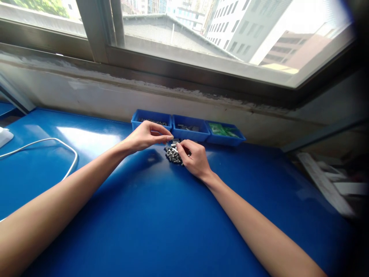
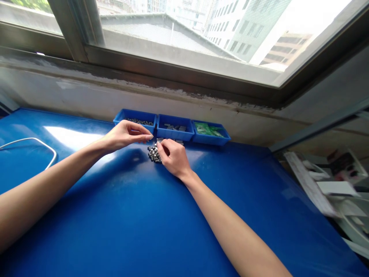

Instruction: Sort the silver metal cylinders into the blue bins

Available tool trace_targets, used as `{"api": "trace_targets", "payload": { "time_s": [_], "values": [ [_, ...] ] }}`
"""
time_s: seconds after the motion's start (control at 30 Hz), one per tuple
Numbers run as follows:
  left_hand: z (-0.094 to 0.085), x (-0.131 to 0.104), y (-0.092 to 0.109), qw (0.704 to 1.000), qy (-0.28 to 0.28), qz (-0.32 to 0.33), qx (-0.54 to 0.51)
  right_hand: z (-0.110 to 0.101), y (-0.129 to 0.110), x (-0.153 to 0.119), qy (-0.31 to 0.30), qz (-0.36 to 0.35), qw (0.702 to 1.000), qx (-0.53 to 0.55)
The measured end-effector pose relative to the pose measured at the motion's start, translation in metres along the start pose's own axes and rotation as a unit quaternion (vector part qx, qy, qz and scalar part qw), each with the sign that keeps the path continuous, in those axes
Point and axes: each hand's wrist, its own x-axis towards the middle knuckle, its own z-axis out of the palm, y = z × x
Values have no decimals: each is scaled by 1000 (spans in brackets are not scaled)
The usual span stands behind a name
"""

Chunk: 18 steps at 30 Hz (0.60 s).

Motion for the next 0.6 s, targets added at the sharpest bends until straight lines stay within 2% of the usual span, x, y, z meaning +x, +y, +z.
{"api": "trace_targets", "payload": {
  "time_s": [0.17,0.23,0.37,0.5,0.6],
  "values": [
    [-3,3,0,986,159,26,-40,1,1,0,2,-4,1000,0],
    [-6,4,1,980,189,24,-47,1,1,0,2,-4,1000,1],
    [-7,3,3,986,163,19,-31,1,0,0,5,-5,1000,3],
    [-2,2,4,996,80,25,8,1,-1,0,7,-5,1000,2],
    [1,2,2,996,24,38,82,1,-1,1,7,-5,1000,2]
  ]
}}
